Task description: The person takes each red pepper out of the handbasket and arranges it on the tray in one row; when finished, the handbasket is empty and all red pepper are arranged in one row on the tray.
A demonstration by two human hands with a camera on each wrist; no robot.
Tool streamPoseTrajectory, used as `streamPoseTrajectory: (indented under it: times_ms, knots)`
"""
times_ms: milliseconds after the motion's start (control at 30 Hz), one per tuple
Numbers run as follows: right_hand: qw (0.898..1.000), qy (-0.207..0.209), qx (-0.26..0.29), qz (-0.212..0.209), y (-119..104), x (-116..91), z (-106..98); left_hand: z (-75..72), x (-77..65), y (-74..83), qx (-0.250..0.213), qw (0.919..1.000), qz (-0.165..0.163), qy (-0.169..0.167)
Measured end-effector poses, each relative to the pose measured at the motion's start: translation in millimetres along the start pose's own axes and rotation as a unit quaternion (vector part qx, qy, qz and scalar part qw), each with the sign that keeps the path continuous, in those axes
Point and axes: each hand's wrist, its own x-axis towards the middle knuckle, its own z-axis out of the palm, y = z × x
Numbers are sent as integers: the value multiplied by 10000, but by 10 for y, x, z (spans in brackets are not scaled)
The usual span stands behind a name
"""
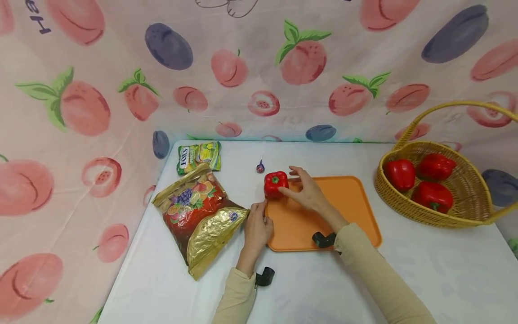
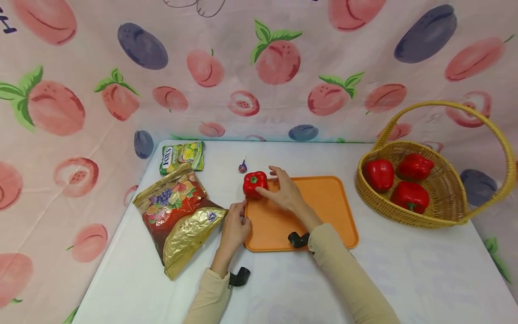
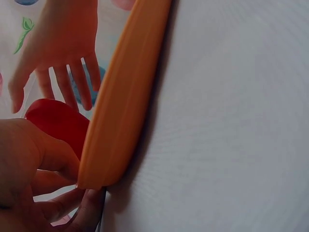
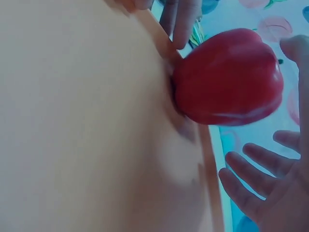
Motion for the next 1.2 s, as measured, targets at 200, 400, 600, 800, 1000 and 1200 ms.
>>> streamPoseTrajectory:
  times_ms: [200, 400, 600, 800, 1000, 1200]
  knots:
    - [9999, 104, -28, -58, 35, -26, -156, -7, -5, 13, -43, 10000, -80, 10]
    - [9996, 191, -128, -137, 98, -51, -271, -15, -31, 20, 145, 9998, 46, 136]
    - [9993, 238, -240, -136, 127, -80, -365, -5, -61, 51, 488, 9986, 132, 147]
    - [9992, 312, -237, -84, 131, -95, -489, 9, -88, 79, 846, 9958, 253, 255]
    - [9985, 476, -204, -204, 162, -114, -693, 22, -104, 93, 999, 9938, 308, 377]
    - [9959, 655, -562, -264, 208, -117, -980, 37, -117, 101, 1008, 9930, 397, 474]
